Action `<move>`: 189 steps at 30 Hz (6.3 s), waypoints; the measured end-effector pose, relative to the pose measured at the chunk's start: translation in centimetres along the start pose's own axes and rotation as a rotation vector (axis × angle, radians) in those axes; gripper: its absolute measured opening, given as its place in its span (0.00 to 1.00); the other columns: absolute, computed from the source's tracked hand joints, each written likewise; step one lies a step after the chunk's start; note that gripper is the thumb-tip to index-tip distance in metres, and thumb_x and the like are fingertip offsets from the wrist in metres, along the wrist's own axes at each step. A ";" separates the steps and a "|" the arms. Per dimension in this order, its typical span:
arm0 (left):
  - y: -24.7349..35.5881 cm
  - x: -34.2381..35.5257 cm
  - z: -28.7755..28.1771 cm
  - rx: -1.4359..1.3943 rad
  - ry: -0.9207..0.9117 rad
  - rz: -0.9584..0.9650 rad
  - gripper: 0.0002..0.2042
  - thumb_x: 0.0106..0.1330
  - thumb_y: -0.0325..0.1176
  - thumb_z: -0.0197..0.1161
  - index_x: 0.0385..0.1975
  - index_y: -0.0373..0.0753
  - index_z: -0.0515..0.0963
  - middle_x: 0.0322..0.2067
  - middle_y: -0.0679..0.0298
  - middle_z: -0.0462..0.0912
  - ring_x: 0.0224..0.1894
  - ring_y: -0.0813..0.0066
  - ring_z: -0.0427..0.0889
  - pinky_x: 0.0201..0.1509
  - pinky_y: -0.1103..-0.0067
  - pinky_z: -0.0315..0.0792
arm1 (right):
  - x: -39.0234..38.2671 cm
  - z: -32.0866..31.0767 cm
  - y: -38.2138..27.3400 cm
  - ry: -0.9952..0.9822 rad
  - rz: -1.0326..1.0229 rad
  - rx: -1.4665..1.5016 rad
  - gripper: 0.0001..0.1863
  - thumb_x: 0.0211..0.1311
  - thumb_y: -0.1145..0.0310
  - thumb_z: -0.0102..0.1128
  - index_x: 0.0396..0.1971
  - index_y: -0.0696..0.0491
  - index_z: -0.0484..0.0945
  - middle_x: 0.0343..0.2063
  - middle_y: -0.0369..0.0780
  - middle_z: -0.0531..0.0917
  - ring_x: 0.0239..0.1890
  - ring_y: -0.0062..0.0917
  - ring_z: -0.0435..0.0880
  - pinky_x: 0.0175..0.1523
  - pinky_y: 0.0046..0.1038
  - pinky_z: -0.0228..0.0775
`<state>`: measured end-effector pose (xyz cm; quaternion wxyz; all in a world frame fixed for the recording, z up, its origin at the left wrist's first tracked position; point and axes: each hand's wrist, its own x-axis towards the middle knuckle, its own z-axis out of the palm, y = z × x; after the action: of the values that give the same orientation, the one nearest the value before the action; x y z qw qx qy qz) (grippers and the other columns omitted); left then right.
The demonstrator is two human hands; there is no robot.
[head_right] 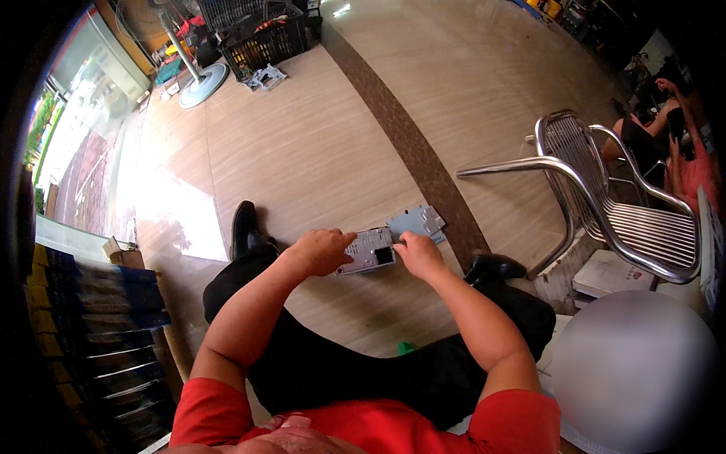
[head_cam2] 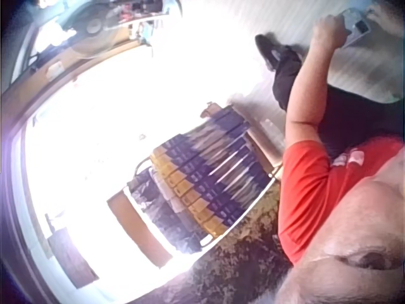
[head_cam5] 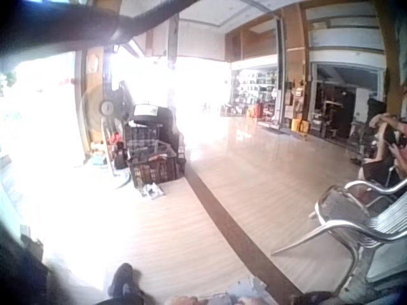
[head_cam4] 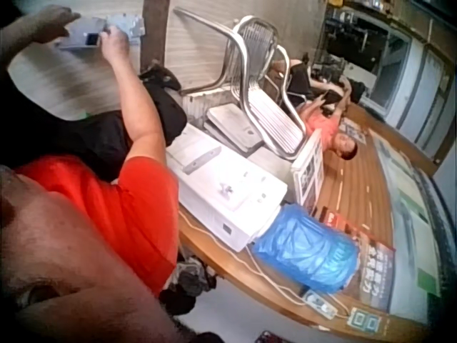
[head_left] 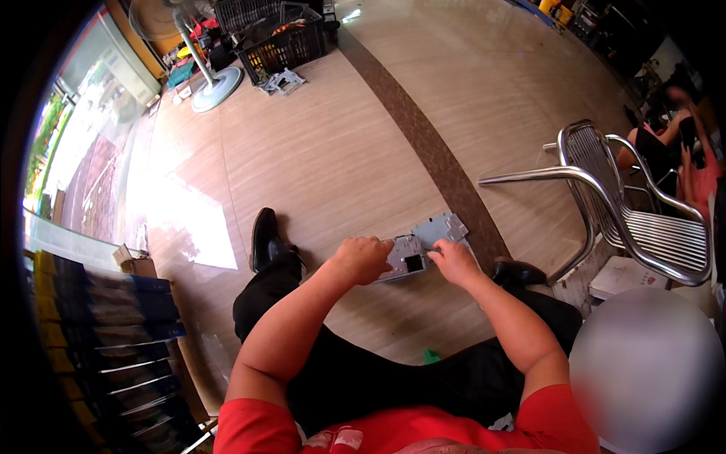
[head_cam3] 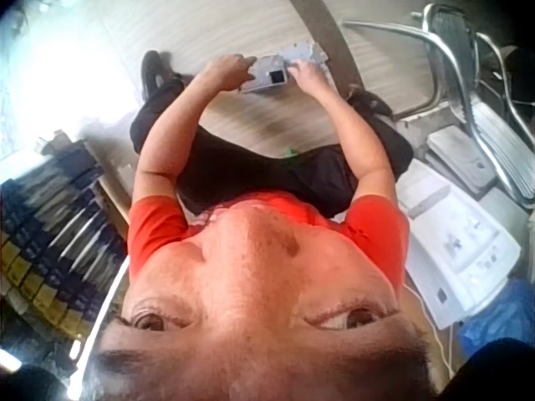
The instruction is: The person unscrews and removes screws from the metal housing of a car stereo head unit using a screwdriver, then manipulates the casing and internal components by hand.
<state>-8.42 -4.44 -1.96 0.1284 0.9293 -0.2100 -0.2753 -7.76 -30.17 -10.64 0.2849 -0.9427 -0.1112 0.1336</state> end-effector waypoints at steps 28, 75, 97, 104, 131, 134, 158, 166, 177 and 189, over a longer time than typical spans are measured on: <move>0.1 0.6 0.0 -0.027 -0.033 0.011 0.23 0.65 0.40 0.63 0.58 0.38 0.71 0.45 0.48 0.81 0.50 0.48 0.80 0.53 0.61 0.74 | 0.4 -0.7 0.4 -0.107 0.042 -0.061 0.13 0.67 0.61 0.56 0.41 0.56 0.78 0.36 0.53 0.83 0.42 0.51 0.80 0.45 0.46 0.73; 0.1 0.5 0.1 0.030 -0.040 -0.009 0.23 0.67 0.41 0.61 0.59 0.40 0.70 0.48 0.50 0.81 0.52 0.51 0.79 0.55 0.62 0.73 | 0.1 0.3 0.8 -0.016 -0.053 -0.086 0.12 0.66 0.62 0.57 0.42 0.53 0.81 0.37 0.51 0.84 0.42 0.48 0.83 0.46 0.43 0.75; -0.4 0.6 0.7 0.033 0.016 0.037 0.17 0.65 0.41 0.63 0.48 0.38 0.74 0.38 0.50 0.82 0.44 0.49 0.82 0.48 0.60 0.76 | 0.5 -0.7 0.8 -0.048 -0.043 -0.065 0.13 0.62 0.68 0.63 0.45 0.54 0.81 0.36 0.50 0.85 0.40 0.43 0.85 0.45 0.38 0.76; -0.4 0.7 0.9 0.022 0.014 0.038 0.17 0.65 0.41 0.63 0.48 0.38 0.74 0.38 0.49 0.82 0.44 0.49 0.82 0.48 0.60 0.76 | 0.3 -0.2 -0.2 -0.047 -0.089 -0.007 0.12 0.63 0.68 0.62 0.44 0.54 0.81 0.36 0.49 0.85 0.40 0.41 0.85 0.45 0.35 0.76; -0.2 0.6 0.6 0.022 0.010 0.030 0.19 0.64 0.40 0.64 0.50 0.37 0.74 0.38 0.48 0.83 0.43 0.48 0.83 0.47 0.59 0.76 | 0.1 -0.5 0.1 -0.088 -0.103 -0.019 0.12 0.64 0.62 0.59 0.39 0.55 0.82 0.36 0.51 0.84 0.42 0.47 0.83 0.47 0.42 0.75; -0.2 0.6 0.6 0.024 0.014 0.030 0.19 0.64 0.40 0.64 0.50 0.37 0.74 0.38 0.48 0.83 0.44 0.48 0.83 0.48 0.59 0.76 | 0.1 -0.3 0.0 -0.028 -0.025 -0.030 0.13 0.64 0.61 0.60 0.38 0.56 0.82 0.36 0.51 0.85 0.41 0.47 0.83 0.46 0.42 0.75; -0.2 0.7 0.7 0.037 -0.018 0.023 0.20 0.65 0.40 0.63 0.53 0.38 0.73 0.40 0.49 0.83 0.47 0.50 0.82 0.51 0.61 0.75 | 0.0 0.0 0.3 -0.080 -0.073 -0.021 0.09 0.64 0.67 0.58 0.38 0.56 0.80 0.35 0.51 0.84 0.41 0.46 0.83 0.47 0.42 0.75; -0.2 0.4 0.5 0.027 -0.022 -0.009 0.22 0.65 0.41 0.62 0.56 0.39 0.72 0.44 0.50 0.82 0.49 0.51 0.81 0.52 0.62 0.75 | -0.1 0.5 0.6 -0.090 -0.089 -0.042 0.09 0.63 0.68 0.59 0.38 0.56 0.80 0.36 0.50 0.84 0.42 0.45 0.83 0.47 0.42 0.75; -0.1 0.2 0.2 0.017 -0.040 -0.016 0.23 0.67 0.40 0.61 0.59 0.39 0.71 0.48 0.50 0.81 0.52 0.51 0.79 0.56 0.62 0.73 | 0.7 -0.5 2.7 -0.051 0.014 -0.111 0.10 0.63 0.64 0.60 0.38 0.54 0.81 0.37 0.49 0.85 0.43 0.45 0.83 0.48 0.42 0.75; 0.4 0.6 -0.7 0.027 -0.045 -0.028 0.23 0.67 0.40 0.61 0.61 0.40 0.70 0.48 0.50 0.80 0.52 0.50 0.79 0.56 0.62 0.73 | 1.1 3.8 23.9 -0.216 0.332 -0.459 0.09 0.55 0.66 0.62 0.31 0.53 0.85 0.36 0.48 0.85 0.43 0.42 0.84 0.49 0.40 0.75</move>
<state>-7.69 -5.02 -1.53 0.1071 0.9274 -0.2037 -0.2950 -4.71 -47.32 -27.48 0.0254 -0.9681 -0.0126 0.2491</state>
